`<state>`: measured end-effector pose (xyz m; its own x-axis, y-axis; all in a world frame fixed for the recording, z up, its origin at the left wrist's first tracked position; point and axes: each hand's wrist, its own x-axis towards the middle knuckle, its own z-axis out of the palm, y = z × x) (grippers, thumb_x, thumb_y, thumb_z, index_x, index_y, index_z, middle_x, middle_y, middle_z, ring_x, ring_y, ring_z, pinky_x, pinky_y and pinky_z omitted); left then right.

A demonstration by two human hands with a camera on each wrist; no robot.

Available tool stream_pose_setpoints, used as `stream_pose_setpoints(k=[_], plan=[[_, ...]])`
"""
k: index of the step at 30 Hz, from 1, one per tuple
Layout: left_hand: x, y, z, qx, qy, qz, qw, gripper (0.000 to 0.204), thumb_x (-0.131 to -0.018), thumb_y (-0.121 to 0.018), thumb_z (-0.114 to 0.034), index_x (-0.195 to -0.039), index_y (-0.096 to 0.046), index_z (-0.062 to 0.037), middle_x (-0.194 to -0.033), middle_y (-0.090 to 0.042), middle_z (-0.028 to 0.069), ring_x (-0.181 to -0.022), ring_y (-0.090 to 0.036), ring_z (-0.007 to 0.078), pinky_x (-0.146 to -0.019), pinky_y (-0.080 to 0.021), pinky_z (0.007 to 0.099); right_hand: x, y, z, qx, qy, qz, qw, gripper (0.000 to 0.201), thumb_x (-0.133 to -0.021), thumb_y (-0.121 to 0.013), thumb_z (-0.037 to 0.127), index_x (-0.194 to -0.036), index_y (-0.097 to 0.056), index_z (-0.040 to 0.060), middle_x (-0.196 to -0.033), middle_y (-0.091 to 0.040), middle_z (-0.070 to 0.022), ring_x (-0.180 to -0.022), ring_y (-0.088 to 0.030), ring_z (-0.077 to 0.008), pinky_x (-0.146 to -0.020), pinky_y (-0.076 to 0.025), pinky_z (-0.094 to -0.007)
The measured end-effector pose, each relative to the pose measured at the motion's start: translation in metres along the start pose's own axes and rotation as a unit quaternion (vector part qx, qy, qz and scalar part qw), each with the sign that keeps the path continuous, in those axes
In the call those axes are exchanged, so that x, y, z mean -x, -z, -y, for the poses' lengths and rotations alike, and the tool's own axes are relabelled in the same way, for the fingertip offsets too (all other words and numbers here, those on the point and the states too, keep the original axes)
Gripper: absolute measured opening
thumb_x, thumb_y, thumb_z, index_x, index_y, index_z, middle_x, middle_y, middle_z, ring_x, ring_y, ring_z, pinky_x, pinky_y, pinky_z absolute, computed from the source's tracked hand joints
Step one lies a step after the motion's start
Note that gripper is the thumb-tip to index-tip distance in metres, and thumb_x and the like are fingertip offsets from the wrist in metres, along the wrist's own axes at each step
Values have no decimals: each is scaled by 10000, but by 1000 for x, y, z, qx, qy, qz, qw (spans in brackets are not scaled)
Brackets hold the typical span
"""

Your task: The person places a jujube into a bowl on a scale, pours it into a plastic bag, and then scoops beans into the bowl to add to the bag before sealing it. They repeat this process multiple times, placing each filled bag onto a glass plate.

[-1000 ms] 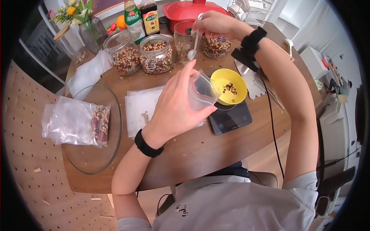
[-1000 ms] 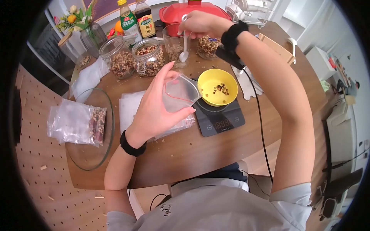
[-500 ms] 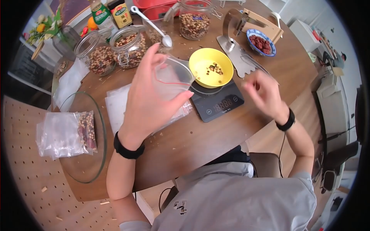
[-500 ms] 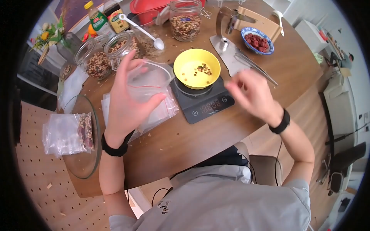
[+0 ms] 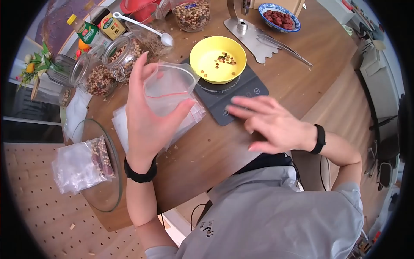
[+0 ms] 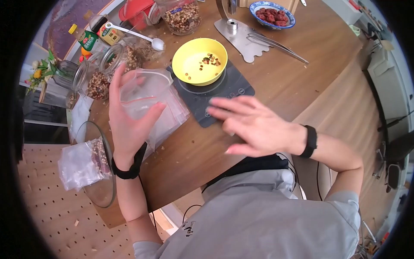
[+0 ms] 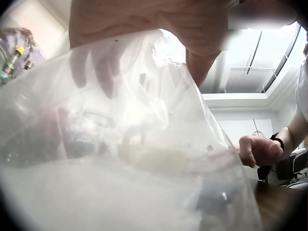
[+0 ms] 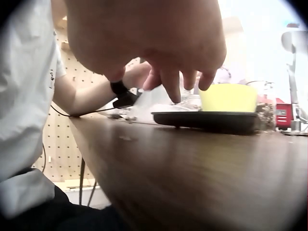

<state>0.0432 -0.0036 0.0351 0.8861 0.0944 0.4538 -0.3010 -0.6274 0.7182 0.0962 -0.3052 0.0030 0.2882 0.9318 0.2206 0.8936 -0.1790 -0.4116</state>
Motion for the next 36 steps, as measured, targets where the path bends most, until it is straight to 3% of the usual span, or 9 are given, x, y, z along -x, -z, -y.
stream_pose_setpoints(k=[4,5,8,10,15,22,27,31,36], plan=[[-2,4,1,-19,-39,9,999,1003,-705,-866,-28,-1557,-335,-17,-1368,-566,142,-1243,-585,259,-1022,-524,388,-14,-8,3,15,41,-21,999,362,-884,-764,335,-944,-520,75,-1442,-576,-176,-1404,-479,-327,-1106,-389,-482],[-2,5,1,-23,-39,8,999,1010,-704,-869,-33,-1559,-331,-19,-1365,-565,142,-1241,-586,261,-1021,-522,388,-16,1,2,22,44,-49,998,344,-873,-778,281,-1019,-556,63,-1418,-579,-174,-1346,-522,-346,-1081,-414,-471],[-2,3,0,-25,-29,14,999,1031,-698,-879,-52,-1565,-320,-24,-1357,-565,142,-1235,-587,263,-1027,-510,390,-26,23,-12,101,-27,-181,978,396,-870,-777,256,-1148,-582,53,-1389,-581,-183,-1331,-517,-388,-1072,-422,-481],[-2,-2,1,-13,-16,23,1000,1047,-691,-887,-66,-1567,-314,-28,-1351,-566,141,-1234,-587,260,-1045,-492,396,-37,26,-22,90,-136,-217,962,440,-875,-775,246,-1239,-597,73,-1376,-574,-195,-1316,-509,-427,-1075,-418,-491],[0,-6,5,-45,-38,33,998,1098,-640,-924,-148,-1543,-319,10,-1324,-586,192,-1227,-596,341,-1032,-486,425,-43,26,-53,-6,-213,-146,966,387,-840,-831,287,-1042,-603,48,-1389,-579,-236,-1196,-614,-423,-1002,-510,-432],[3,-13,6,-61,-47,33,997,1072,-660,-901,-188,-1536,-318,14,-1298,-605,216,-1218,-584,391,-1051,-458,455,-49,61,-35,-18,-126,-202,971,371,-796,-868,203,-1003,-594,62,-1436,-560,-230,-1228,-618,-385,-1019,-502,-406],[4,-16,10,-64,-47,11,997,1104,-664,-908,-186,-1557,-292,16,-1332,-593,217,-1251,-581,375,-1051,-472,432,-81,91,-2,38,-78,-124,989,444,-755,-882,152,-1076,-586,69,-1452,-527,-236,-1186,-619,-442,-958,-549,-424],[5,-13,7,-23,-20,-20,999,1124,-670,-914,-180,-1574,-274,11,-1358,-580,223,-1272,-579,368,-1056,-477,421,-119,109,31,151,16,-82,985,455,-724,-852,90,-1095,-590,71,-1479,-484,-240,-1214,-604,-450,-944,-561,-437],[1,-6,11,39,-32,-74,996,1099,-697,-903,-156,-1577,-267,10,-1428,-540,223,-1342,-541,361,-1112,-442,417,-135,117,42,272,189,-48,942,452,-706,-854,83,-1107,-646,66,-1478,-493,-280,-1328,-526,-495,-1061,-500,-523]])
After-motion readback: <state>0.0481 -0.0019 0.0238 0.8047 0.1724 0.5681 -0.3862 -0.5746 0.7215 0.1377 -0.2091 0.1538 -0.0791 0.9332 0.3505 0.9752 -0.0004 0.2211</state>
